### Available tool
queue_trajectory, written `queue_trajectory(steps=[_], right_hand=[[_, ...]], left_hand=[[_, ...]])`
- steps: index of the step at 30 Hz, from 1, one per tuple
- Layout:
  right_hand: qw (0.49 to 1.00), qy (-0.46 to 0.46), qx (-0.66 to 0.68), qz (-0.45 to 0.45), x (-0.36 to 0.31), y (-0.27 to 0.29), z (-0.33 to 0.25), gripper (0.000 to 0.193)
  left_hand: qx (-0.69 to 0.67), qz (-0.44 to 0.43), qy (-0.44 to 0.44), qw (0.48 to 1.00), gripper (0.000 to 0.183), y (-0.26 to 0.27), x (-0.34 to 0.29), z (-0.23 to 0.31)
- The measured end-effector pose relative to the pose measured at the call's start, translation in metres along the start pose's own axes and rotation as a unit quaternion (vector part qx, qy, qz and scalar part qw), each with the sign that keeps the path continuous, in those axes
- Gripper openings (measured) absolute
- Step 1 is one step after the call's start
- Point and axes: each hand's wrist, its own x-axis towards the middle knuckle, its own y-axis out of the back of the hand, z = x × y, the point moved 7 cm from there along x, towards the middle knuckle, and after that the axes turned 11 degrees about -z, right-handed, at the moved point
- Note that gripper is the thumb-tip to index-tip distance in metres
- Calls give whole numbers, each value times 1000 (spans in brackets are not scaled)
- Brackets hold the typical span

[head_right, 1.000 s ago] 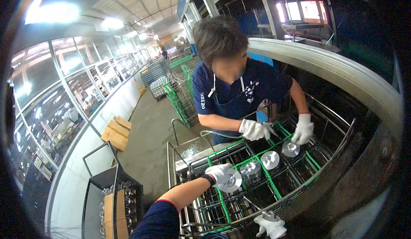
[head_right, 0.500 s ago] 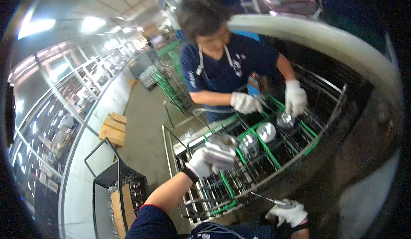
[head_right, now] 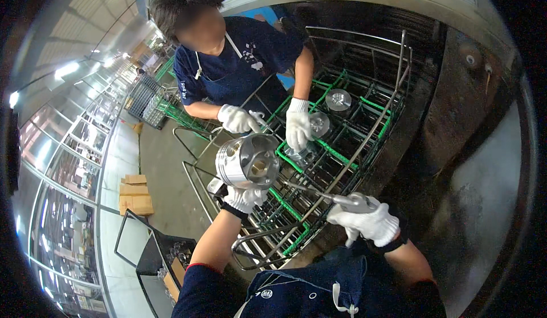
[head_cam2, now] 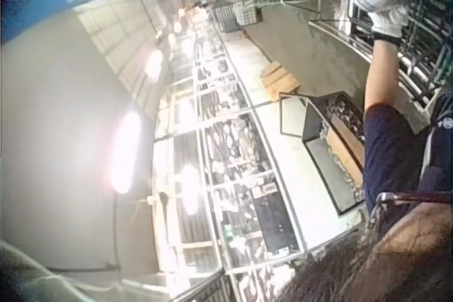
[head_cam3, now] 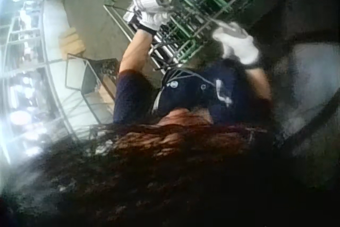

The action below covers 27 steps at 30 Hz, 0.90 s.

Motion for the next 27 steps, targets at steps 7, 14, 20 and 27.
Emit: queue_trajectory(steps=[7, 14, 20, 27], right_hand=[[996, 2, 70, 59, 35, 2, -8, 26], [992, -11, 111, 50, 53, 2, -15, 45], [992, -8, 115, 41, 55, 4, -3, 43], [995, -24, 64, 67, 28, 11, 16, 20]], left_hand=[[-162, 115, 35, 979, 52, 0, 2, -14], [-84, 109, 81, 987, 52, 23, -3, -24], [-123, 44, 81, 988, 49, -27, 1, -21], [14, 273, -30, 961, 31, 15, -22, 20]])
